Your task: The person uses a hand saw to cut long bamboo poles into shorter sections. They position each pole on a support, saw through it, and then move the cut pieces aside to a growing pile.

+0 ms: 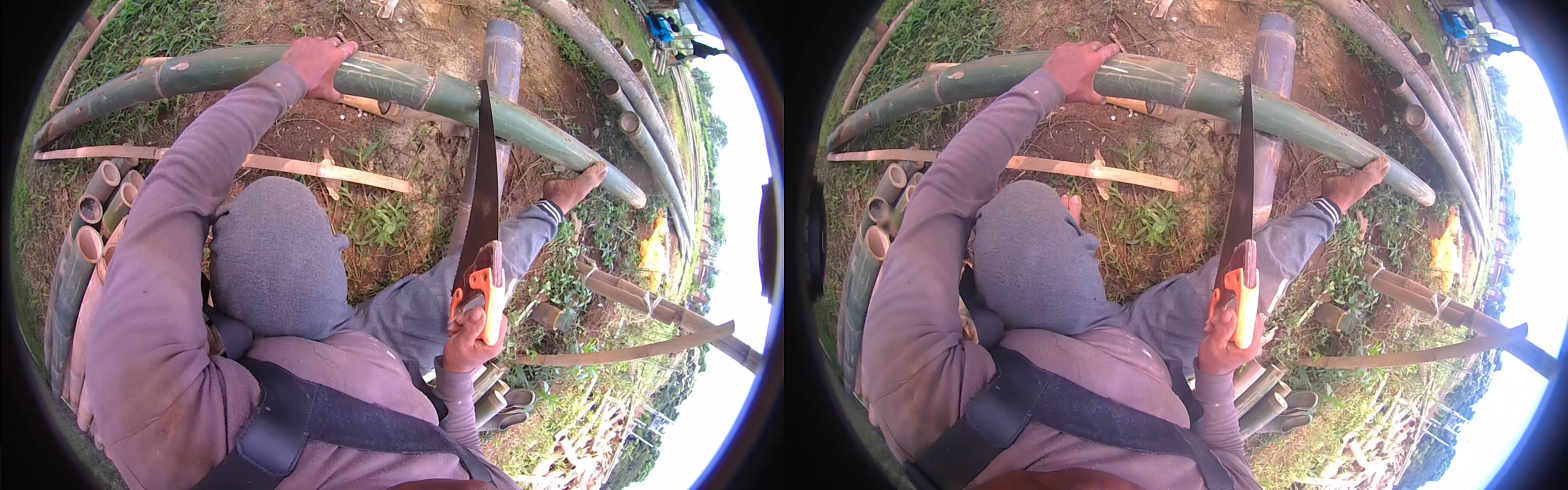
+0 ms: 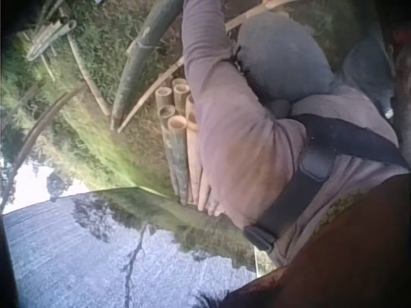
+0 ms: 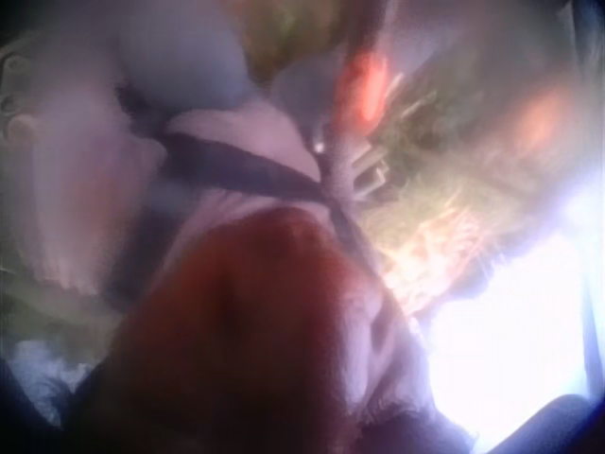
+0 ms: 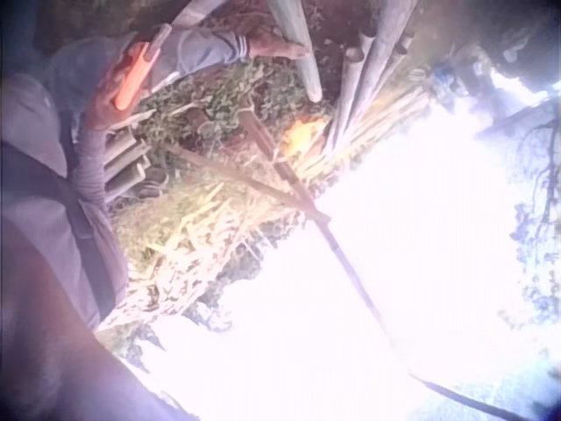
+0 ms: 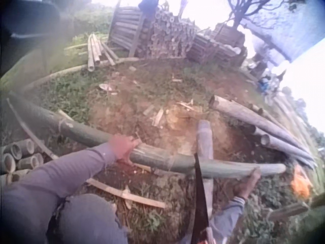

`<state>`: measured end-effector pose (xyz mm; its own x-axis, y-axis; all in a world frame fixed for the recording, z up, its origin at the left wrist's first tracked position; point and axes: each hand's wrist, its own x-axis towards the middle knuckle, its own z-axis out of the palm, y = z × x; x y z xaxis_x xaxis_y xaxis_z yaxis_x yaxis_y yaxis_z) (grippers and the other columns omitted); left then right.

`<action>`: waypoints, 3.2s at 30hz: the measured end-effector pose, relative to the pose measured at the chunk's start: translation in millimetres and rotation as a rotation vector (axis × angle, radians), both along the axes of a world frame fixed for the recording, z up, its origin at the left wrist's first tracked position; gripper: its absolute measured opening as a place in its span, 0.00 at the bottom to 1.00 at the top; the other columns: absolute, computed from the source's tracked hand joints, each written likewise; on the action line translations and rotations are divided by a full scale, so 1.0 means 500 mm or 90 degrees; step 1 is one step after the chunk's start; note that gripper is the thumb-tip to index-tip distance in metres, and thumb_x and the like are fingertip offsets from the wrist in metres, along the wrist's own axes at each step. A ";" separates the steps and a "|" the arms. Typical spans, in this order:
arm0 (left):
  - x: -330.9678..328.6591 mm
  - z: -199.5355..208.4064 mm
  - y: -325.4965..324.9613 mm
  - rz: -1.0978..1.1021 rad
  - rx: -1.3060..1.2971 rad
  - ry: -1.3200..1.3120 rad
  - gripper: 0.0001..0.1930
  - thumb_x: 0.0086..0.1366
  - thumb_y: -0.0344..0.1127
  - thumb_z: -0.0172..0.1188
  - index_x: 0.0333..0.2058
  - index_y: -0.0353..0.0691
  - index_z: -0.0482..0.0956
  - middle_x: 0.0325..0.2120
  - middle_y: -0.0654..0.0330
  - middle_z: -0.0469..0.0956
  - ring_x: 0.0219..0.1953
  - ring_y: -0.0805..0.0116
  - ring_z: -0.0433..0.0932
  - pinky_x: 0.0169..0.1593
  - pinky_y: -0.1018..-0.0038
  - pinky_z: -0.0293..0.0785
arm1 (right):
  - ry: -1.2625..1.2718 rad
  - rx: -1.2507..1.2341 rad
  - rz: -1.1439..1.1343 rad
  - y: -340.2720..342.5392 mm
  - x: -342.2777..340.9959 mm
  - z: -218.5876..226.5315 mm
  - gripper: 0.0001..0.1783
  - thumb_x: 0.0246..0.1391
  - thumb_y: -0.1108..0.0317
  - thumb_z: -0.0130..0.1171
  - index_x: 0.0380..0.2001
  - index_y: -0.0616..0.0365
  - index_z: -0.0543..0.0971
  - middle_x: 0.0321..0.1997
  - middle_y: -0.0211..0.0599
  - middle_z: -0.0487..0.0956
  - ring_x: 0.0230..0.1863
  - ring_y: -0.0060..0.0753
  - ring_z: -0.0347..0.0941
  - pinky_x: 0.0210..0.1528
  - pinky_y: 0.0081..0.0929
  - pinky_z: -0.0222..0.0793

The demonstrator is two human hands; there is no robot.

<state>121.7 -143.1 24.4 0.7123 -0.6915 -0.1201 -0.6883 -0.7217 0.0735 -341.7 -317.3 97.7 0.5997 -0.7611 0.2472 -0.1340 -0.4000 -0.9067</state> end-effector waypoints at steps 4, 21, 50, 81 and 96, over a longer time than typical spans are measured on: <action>-0.001 0.004 -0.010 -0.024 -0.024 -0.027 0.51 0.52 0.58 0.80 0.71 0.48 0.68 0.56 0.50 0.81 0.57 0.47 0.83 0.60 0.54 0.82 | -0.088 0.147 0.018 -0.113 0.231 -0.060 0.09 0.72 0.68 0.64 0.42 0.63 0.77 0.25 0.26 0.77 0.23 0.14 0.71 0.26 0.18 0.68; -0.012 0.023 -0.027 -0.002 -0.002 -0.013 0.54 0.50 0.56 0.80 0.74 0.49 0.65 0.59 0.51 0.80 0.59 0.49 0.82 0.62 0.55 0.81 | -0.050 0.042 0.017 -0.176 0.333 -0.087 0.10 0.72 0.67 0.65 0.39 0.63 0.79 0.27 0.24 0.78 0.26 0.13 0.71 0.26 0.19 0.68; 0.009 0.013 -0.015 -0.014 -0.011 0.003 0.55 0.48 0.56 0.82 0.72 0.45 0.66 0.61 0.48 0.80 0.59 0.46 0.82 0.62 0.53 0.80 | -0.039 0.004 -0.003 -0.107 0.170 -0.122 0.11 0.71 0.67 0.66 0.43 0.66 0.79 0.27 0.30 0.80 0.23 0.15 0.73 0.26 0.20 0.69; 0.012 0.004 -0.009 -0.015 -0.009 -0.022 0.52 0.50 0.56 0.81 0.71 0.52 0.66 0.59 0.49 0.80 0.58 0.45 0.83 0.61 0.52 0.81 | -0.057 0.069 0.018 -0.076 0.154 -0.073 0.10 0.73 0.68 0.63 0.41 0.65 0.77 0.26 0.29 0.78 0.23 0.16 0.73 0.25 0.20 0.71; 0.016 -0.011 0.000 -0.009 -0.016 -0.010 0.54 0.48 0.55 0.81 0.72 0.49 0.66 0.60 0.50 0.80 0.58 0.47 0.83 0.62 0.52 0.80 | -0.036 0.090 0.018 -0.048 0.090 -0.068 0.07 0.71 0.72 0.64 0.44 0.66 0.77 0.27 0.31 0.80 0.22 0.15 0.73 0.26 0.17 0.70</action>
